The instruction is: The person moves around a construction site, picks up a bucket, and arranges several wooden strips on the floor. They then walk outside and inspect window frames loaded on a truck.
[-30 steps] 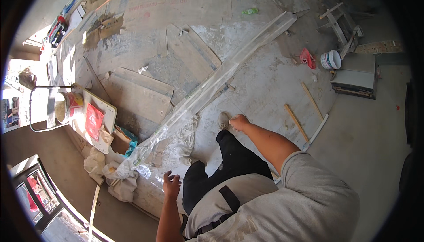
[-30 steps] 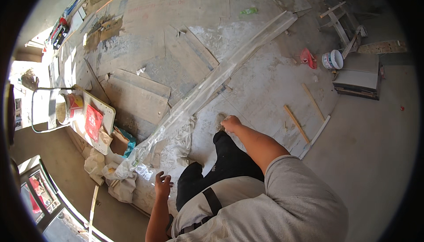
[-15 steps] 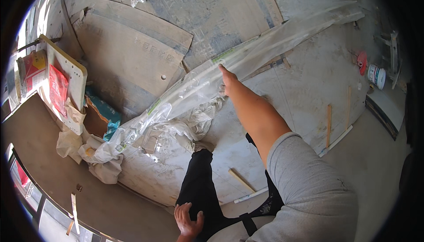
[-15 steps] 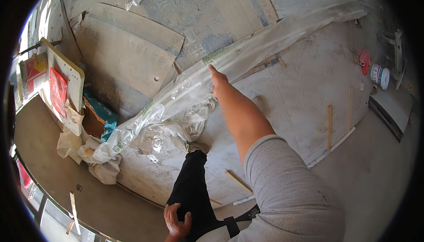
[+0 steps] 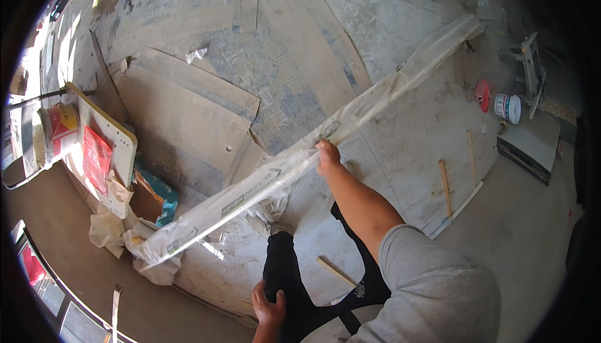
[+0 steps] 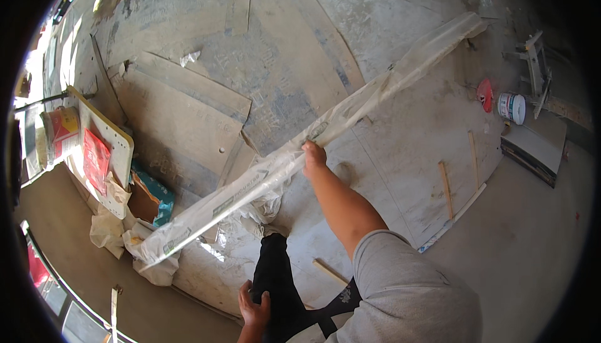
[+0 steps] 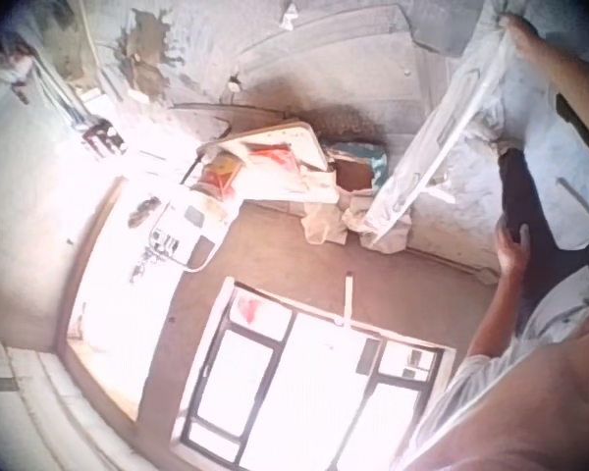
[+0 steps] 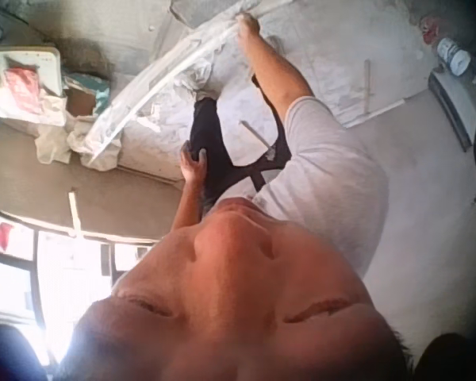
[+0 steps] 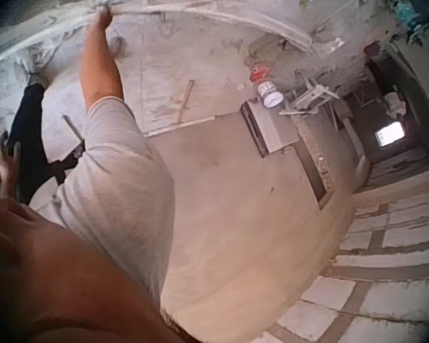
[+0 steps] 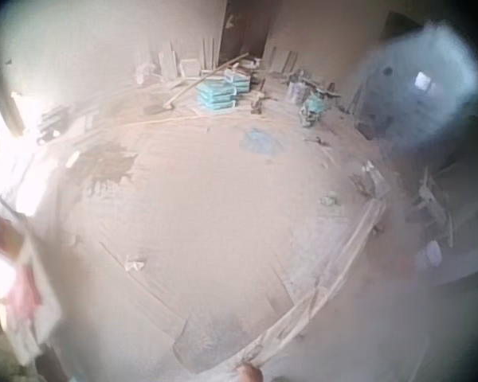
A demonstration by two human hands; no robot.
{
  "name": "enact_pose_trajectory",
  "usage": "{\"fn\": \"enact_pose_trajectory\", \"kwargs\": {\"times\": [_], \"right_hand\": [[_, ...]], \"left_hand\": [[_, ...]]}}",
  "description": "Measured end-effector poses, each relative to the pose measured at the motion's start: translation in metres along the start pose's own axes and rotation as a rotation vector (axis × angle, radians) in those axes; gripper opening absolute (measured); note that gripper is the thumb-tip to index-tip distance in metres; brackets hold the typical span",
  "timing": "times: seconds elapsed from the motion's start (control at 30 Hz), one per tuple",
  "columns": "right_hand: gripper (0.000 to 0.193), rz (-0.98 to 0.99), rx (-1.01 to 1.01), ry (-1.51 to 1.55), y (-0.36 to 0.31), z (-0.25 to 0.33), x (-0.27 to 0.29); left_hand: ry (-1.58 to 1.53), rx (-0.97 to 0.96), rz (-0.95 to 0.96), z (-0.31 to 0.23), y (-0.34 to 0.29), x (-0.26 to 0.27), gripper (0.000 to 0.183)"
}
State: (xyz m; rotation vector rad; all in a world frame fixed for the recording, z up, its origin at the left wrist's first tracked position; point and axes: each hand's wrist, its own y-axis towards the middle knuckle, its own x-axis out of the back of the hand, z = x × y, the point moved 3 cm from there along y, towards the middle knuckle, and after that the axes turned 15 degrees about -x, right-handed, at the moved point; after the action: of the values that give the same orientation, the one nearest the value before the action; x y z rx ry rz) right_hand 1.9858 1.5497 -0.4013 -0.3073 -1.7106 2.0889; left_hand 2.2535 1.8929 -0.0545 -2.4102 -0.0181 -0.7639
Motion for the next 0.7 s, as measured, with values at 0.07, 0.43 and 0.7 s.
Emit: {"fn": "enact_pose_trajectory", "kwargs": {"times": [0.07,0.43,0.7], "right_hand": [[0.020,0.018,0.059,-0.003,-0.061,0.026,0.017],[0.012,0.608,0.029,0.338,-0.333,0.151,0.060],[0.045,0.897,0.016,0.307,-0.436,0.260,0.054]], "left_hand": [[0.201,-0.210,-0.121,-0.035,0.035,0.024,0.085],[0.633,-0.219,0.249,-0.193,0.083,0.164,0.103],[0.387,-0.168,0.347,-0.244,0.085,0.227,0.120]]}}
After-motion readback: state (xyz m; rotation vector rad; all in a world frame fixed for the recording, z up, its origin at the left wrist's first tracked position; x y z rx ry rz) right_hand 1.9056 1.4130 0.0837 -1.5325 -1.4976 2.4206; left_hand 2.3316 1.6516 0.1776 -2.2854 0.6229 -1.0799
